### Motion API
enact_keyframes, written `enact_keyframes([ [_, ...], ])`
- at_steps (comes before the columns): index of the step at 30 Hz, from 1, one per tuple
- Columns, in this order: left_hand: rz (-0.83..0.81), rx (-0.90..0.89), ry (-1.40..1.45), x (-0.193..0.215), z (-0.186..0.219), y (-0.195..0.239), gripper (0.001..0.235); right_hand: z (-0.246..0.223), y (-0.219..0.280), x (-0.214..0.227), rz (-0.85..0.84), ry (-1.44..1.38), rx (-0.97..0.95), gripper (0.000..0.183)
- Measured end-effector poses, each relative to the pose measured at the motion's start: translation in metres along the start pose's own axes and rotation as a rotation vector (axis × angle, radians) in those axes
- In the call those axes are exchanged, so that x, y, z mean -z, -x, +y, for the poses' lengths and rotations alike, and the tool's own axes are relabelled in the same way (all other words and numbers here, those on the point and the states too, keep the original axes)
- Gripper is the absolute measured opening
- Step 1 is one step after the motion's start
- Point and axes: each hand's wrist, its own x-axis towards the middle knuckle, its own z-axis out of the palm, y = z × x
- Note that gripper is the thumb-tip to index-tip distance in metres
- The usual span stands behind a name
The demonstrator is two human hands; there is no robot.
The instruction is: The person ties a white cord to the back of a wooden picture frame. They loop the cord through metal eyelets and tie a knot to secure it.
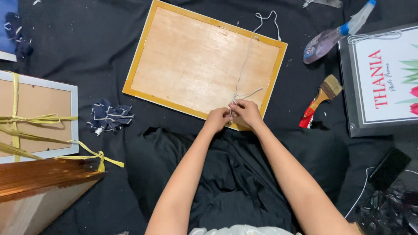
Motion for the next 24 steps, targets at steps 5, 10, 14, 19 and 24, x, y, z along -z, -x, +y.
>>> enact_keyframes([
  [5,0.069,0.053,0.09,0.002,0.009,0.001,0.016,0.013,-0.006,0.006,0.057,-0.196,-0.019,0.022],
  [10,0.043,0.097,0.247,-0.004,0.009,-0.001,0.015,0.028,-0.017,-0.002,0.089,-0.462,-0.044,0.028],
  [14,0.086,0.057,0.262,-0.009,0.013,-0.003,0.013,0.019,-0.032,0.002,0.114,-0.516,0.0,0.026],
  [19,0.077,0.079,0.253,-0.012,0.006,-0.007,0.012,-0.017,-0.033,0.023,0.16,-0.517,0.028,0.02],
  [24,0.077,0.103,0.254,-0.012,0.005,-0.007,0.012,-0.007,-0.059,0.066,0.412,-0.586,0.097,0.026],
])
